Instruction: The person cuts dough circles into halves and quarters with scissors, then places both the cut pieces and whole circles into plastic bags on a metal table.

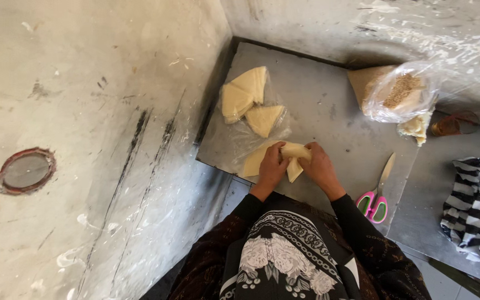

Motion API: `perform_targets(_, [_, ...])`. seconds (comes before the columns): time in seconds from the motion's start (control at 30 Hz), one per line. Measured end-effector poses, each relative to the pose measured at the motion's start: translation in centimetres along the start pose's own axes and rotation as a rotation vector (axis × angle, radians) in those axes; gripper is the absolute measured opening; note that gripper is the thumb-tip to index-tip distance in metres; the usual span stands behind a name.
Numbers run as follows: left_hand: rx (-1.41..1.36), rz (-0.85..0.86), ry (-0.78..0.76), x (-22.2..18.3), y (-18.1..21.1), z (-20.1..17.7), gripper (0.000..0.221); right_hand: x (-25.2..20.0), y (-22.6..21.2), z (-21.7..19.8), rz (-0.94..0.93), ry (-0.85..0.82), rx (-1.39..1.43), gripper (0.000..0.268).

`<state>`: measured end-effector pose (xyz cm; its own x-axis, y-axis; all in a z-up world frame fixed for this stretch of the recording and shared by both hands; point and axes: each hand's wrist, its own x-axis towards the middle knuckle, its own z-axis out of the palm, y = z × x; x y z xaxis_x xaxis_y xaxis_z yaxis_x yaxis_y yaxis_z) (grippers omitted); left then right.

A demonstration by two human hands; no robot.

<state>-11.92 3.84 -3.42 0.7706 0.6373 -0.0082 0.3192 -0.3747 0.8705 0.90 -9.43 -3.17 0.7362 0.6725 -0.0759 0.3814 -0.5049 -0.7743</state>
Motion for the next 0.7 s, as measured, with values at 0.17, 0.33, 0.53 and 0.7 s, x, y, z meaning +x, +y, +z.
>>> perform_targets(0.17, [0.058, 0.010, 0.015, 0.1, 0.3, -0.1, 0.056, -0.1, -0.2, 0.0, 0.003, 0.018, -0.212, 0.057])
perform_targets(0.33, [0.104, -0.061, -0.115, 0.9, 0.1, -0.2, 0.061, 0.6, 0.1, 0.0, 0.046, -0.037, -0.312, 0.051])
perform_targets(0.53, [0.132, 0.036, -0.133, 1.7, -0.3, -0.3, 0.049, 1.1, 0.6, 0.6, 0.047, -0.068, -0.257, 0.040])
perform_targets(0.7, [0.122, 0.077, -0.147, 1.3, -0.8, -0.5, 0.038, -0.2, 0.1, 0.9, -0.110, 0.045, -0.076, 0.032])
